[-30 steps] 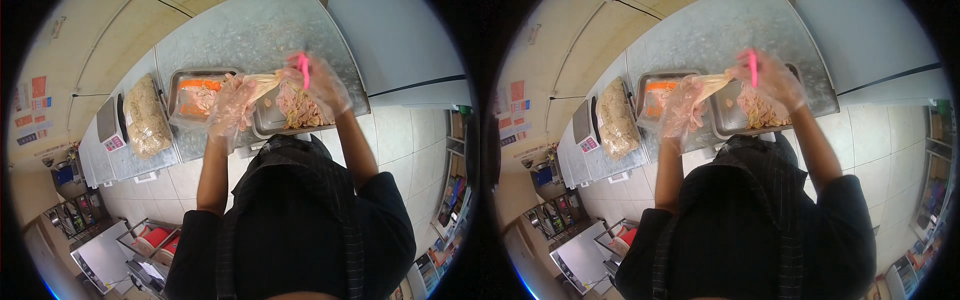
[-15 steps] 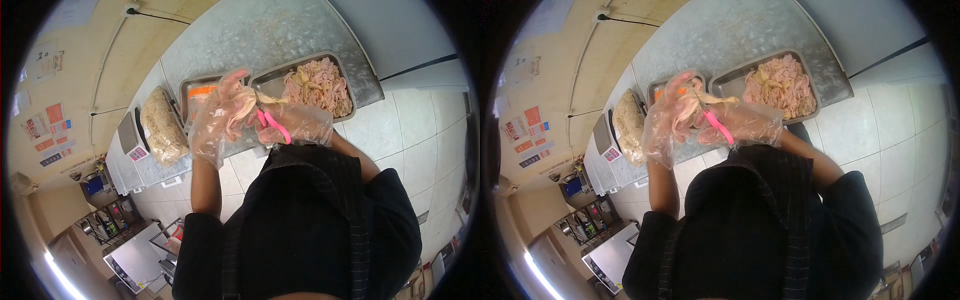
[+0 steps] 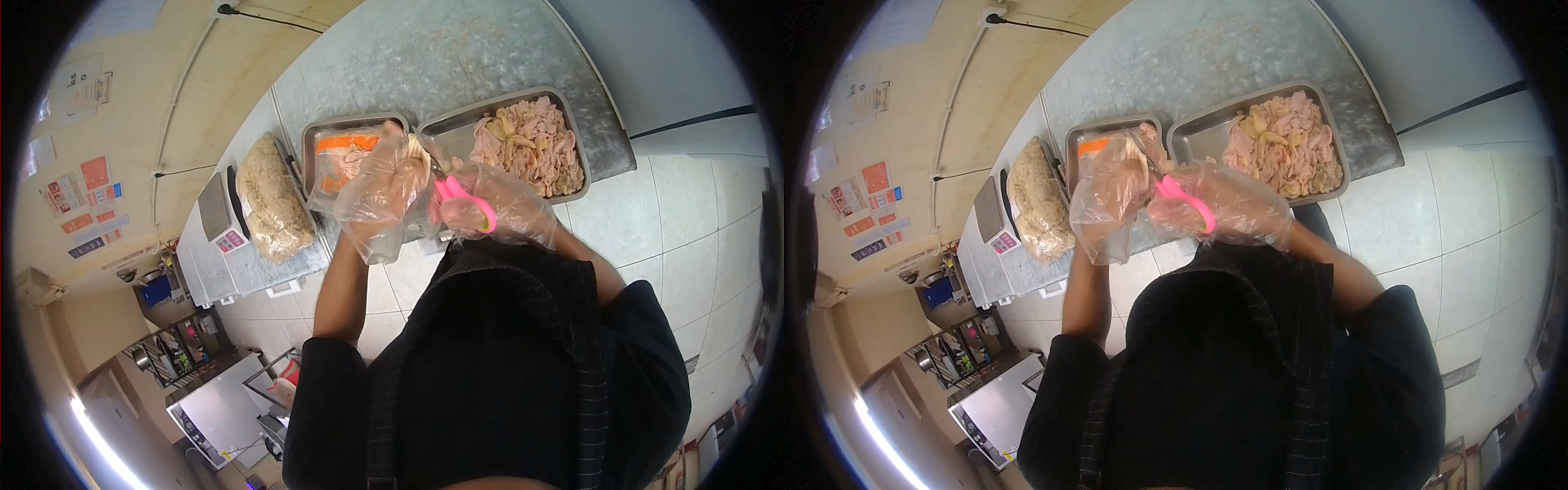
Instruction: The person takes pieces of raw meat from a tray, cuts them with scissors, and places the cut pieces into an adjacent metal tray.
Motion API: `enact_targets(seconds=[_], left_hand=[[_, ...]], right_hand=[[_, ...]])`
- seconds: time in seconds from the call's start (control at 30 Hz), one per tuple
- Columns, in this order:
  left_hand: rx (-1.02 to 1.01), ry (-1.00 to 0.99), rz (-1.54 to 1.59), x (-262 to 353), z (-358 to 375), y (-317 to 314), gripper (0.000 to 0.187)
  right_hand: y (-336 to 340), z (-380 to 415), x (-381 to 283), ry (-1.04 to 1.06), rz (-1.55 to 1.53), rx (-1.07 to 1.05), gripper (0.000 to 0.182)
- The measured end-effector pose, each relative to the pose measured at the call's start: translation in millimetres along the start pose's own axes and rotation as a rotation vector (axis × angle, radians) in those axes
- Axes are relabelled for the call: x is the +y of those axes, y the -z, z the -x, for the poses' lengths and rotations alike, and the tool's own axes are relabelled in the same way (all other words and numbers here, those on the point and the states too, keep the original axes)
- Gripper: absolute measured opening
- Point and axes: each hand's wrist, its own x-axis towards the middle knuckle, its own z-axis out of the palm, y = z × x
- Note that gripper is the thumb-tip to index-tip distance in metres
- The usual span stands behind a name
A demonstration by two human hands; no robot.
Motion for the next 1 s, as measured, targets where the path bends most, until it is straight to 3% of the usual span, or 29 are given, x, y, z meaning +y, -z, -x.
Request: enact_targets(seconds=[0.03, 0.1, 0.2, 0.47, 0.53, 0.6, 0.63, 0.7, 0.73, 0.77, 0.8, 0.87, 0.93, 1.0], left_hand=[[-0.027, 0.001, 0.002, -0.8, -0.5, 0.8, 0.04], [-0.092, 0.004, -0.001, -3.4, -1.6, 4.6, 0.04], [-0.211, 0.008, -0.016, -8.2, -8.8, 14.7, 0.04], [-0.482, -0.036, -0.216, -40.5, -24.2, 13.3, 0.041], [-0.559, -0.065, -0.299, -50.5, -27.8, 10.6, 0.041], [-0.613, -0.076, -0.341, -62.0, -33.3, 8.8, 0.041], [-0.63, -0.076, -0.337, -69.4, -34.9, 7.5, 0.042], [-0.617, -0.091, -0.278, -94.8, -33.2, 1.6, 0.042], [-0.642, -0.207, -0.405, -109.6, -32.9, -2.4, 0.042], [-0.736, -0.569, -1.006, -120.9, -37.4, -8.6, 0.047], [-0.74, -0.564, -1.004, -100.9, -39.3, -16.7, 0.047], [-0.551, 0.127, -0.909, -56.0, -48.2, -30.2, 0.05], [-0.492, 0.215, -0.938, -35.3, -50.5, -32.8, 0.055], [-0.428, 0.308, -0.964, -42.2, -52.7, -24.3, 0.059]], right_hand=[[1.0, -0.8, 5.0, -0.004, -0.055, -0.013, 0.045], [4.6, -2.8, 8.2, 0.027, -0.426, -0.239, 0.048], [-2.2, 6.8, -7.4, -0.023, -0.35, -0.082, 0.046], [12.2, 19.3, 12.6, -0.142, -0.481, -0.115, 0.053], [9.9, 25.5, 12.8, -0.109, -0.75, -0.115, 0.053], [12.6, 26.7, 25.0, -0.108, -0.729, -0.148, 0.059], [12.7, 28.0, 27.6, -0.141, -0.668, 0.107, 0.063], [30.9, 32.0, 38.7, 0.007, -0.767, 0.237, 0.067], [48.1, 34.2, 37.5, 0.075, -0.807, 0.218, 0.064], [65.4, 36.3, 35.9, 0.142, -0.849, 0.196, 0.062], [72.6, 39.0, 20.8, 0.09, -0.771, 0.285, 0.058], [81.6, 37.4, 12.8, 0.055, -0.673, 0.336, 0.056], [79.9, 39.4, 0.7, 0.023, -0.561, 0.387, 0.055], [61.4, 38.2, -11.3, -0.299, -0.104, 0.797, 0.071]])
